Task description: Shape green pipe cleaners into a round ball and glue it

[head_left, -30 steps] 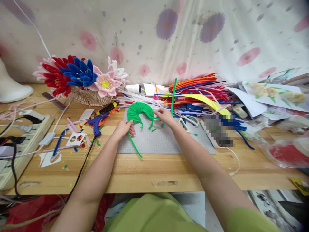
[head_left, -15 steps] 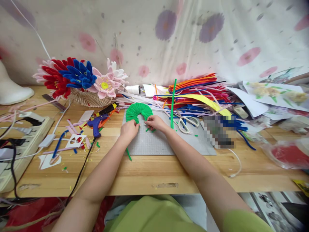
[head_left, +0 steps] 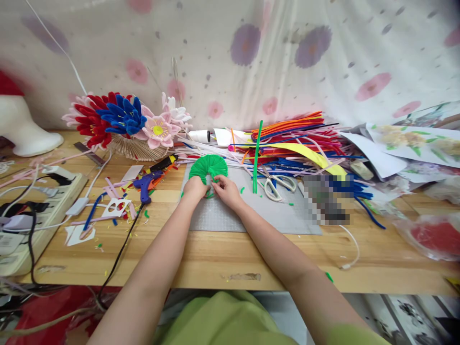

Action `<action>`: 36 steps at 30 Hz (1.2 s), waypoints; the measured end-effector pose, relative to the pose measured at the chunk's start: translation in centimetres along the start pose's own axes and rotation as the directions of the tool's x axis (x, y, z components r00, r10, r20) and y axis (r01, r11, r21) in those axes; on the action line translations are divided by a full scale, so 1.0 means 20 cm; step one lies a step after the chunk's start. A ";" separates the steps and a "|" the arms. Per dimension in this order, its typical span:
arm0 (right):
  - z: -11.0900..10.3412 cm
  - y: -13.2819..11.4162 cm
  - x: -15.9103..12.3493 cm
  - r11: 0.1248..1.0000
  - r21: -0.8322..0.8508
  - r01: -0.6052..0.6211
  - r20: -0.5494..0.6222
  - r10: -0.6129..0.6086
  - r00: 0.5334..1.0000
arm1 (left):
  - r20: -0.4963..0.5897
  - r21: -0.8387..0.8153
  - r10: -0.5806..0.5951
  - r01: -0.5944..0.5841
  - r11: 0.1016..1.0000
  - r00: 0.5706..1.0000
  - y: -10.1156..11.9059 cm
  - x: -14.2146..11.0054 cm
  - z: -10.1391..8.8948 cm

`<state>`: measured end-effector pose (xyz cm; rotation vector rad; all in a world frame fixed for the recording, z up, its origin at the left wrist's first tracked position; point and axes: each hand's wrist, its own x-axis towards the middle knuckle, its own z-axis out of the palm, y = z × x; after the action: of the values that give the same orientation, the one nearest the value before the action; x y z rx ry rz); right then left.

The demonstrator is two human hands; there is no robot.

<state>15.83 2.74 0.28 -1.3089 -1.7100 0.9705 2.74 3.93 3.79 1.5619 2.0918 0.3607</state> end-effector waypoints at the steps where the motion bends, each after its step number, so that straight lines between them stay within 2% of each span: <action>1: -0.01 0.00 0.00 1.000 0.014 0.016 -0.002 -0.016 1.000 | -0.012 0.043 -0.001 0.002 0.999 1.000 0.00 0.01 0.00; 5: -0.03 0.03 -0.02 0.998 -0.004 0.064 -0.033 -0.064 0.997 | -0.033 0.146 -0.029 0.033 0.989 0.999 0.00 0.02 -0.02; 9: -0.05 0.03 -0.03 0.991 -0.008 0.134 -0.007 -0.134 0.991 | -0.118 0.195 -0.017 0.040 0.980 0.993 -0.01 0.02 -0.02; 14: -0.05 0.00 -0.04 0.985 -0.021 0.172 0.009 -0.171 0.985 | -0.199 0.168 -0.053 0.088 0.982 0.978 -0.05 0.07 -0.04; 16: -0.05 0.00 -0.04 0.984 -0.050 0.171 0.040 -0.169 0.985 | -0.163 0.047 -0.067 0.075 0.996 0.984 -0.06 0.09 -0.06; 18: -0.05 0.00 -0.04 0.974 -0.102 0.201 0.093 -0.192 0.977 | -0.070 -0.214 -0.095 0.078 0.974 0.993 -0.06 0.09 -0.06; 20: -0.05 0.00 -0.05 0.953 -0.181 0.243 0.145 -0.218 0.965 | 0.034 -0.498 -0.100 0.103 0.861 0.994 -0.04 0.08 -0.06; 22: -0.04 0.00 -0.05 0.920 -0.270 0.285 0.181 -0.242 0.953 | 0.089 -0.653 -0.077 0.116 0.748 0.993 -0.02 0.06 -0.05; 26: -0.01 -0.03 -0.05 0.842 -0.421 0.337 0.198 -0.277 0.940 | 0.105 -0.719 0.016 0.065 0.692 0.994 -0.01 0.02 -0.04; 29: 0.02 -0.05 -0.05 0.819 -0.479 0.316 0.171 -0.266 0.949 | 0.103 -0.756 0.084 0.024 0.654 0.991 -0.05 0.01 -0.03; 33: 0.06 -0.07 -0.04 0.788 -0.515 0.337 0.168 -0.293 0.941 | 0.079 -0.807 0.073 0.021 0.590 0.994 -0.11 0.00 0.00; 36: 0.08 -0.09 -0.02 0.763 -0.530 0.370 0.196 -0.314 0.929 | 0.033 -0.794 0.096 -0.032 0.607 0.995 -0.14 0.00 0.01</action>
<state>13.83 1.78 1.13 -1.2325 -2.3226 0.3179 0.56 3.03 2.22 1.0529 1.4512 1.0792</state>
